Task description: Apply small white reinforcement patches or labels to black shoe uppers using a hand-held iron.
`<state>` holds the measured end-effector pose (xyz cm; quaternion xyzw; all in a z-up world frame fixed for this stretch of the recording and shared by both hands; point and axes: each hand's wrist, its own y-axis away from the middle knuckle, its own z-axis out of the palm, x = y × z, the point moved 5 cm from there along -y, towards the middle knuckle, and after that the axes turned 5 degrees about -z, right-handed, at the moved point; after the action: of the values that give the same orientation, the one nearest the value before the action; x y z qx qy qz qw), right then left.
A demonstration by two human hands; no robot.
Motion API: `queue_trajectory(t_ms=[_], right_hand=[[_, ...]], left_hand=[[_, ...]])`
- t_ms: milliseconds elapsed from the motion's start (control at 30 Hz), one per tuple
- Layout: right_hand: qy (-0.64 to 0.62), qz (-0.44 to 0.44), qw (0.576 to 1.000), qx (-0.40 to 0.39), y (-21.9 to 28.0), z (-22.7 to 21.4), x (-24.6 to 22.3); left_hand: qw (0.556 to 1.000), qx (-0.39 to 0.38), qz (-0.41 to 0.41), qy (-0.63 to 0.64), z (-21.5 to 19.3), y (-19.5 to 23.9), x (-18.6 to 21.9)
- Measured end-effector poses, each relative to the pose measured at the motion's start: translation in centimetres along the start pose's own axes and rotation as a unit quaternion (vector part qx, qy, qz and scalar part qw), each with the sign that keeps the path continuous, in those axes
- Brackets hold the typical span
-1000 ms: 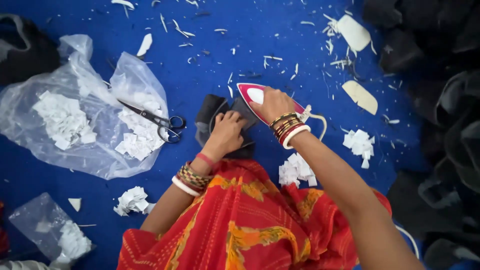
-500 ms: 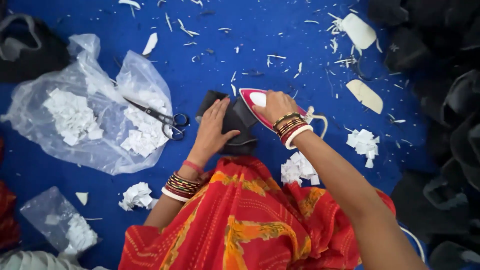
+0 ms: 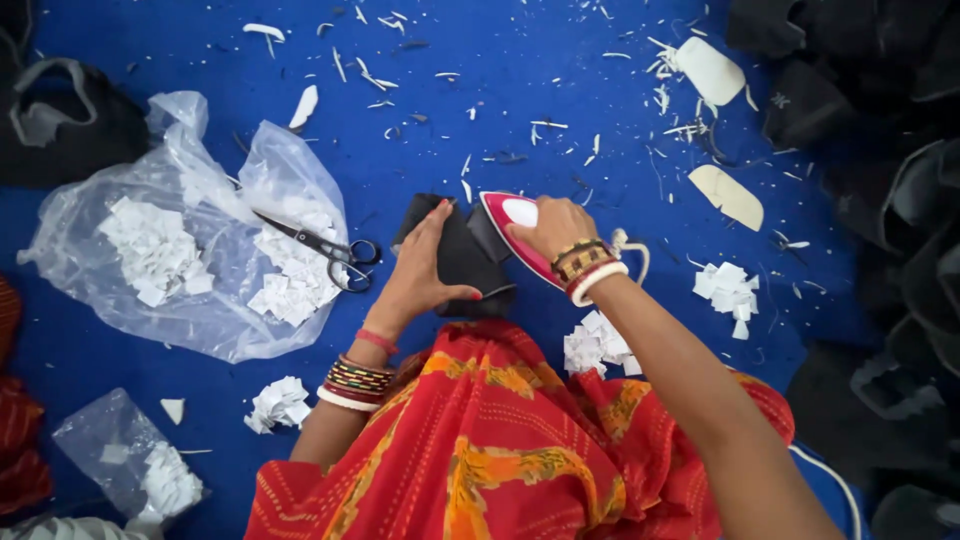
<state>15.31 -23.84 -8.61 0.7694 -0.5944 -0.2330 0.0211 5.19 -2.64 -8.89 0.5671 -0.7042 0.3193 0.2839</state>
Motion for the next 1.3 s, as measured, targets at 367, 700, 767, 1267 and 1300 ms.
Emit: queue_trajectory(t_ms=[367, 700, 767, 1267, 1300], right_hand=[[-0.258, 0.012, 0.932, 0.253, -6.7, -3.1, 6.0], [-0.601, 0.076, 0.663, 0.440, -0.4, 5.4, 16.0], [-0.569, 0.064, 0.678, 0.461, -0.6, 6.5, 17.4], [-0.213, -0.205, 0.955, -0.005, 8.3, -3.4, -5.3], [-0.298, -0.195, 0.915, -0.192, 9.1, -6.6, -8.3]], left_hand=[[0.999, -0.021, -0.024, -0.034, 0.9, -0.8, -0.2], [1.000, -0.009, -0.021, -0.019, 0.1, -1.1, 0.2], [1.000, 0.013, -0.007, -0.022, 0.5, -0.9, -0.7], [0.973, 0.018, -0.069, 0.219, -5.5, -2.3, 5.6], [0.969, 0.078, -0.066, 0.223, -6.8, -1.8, 4.7]])
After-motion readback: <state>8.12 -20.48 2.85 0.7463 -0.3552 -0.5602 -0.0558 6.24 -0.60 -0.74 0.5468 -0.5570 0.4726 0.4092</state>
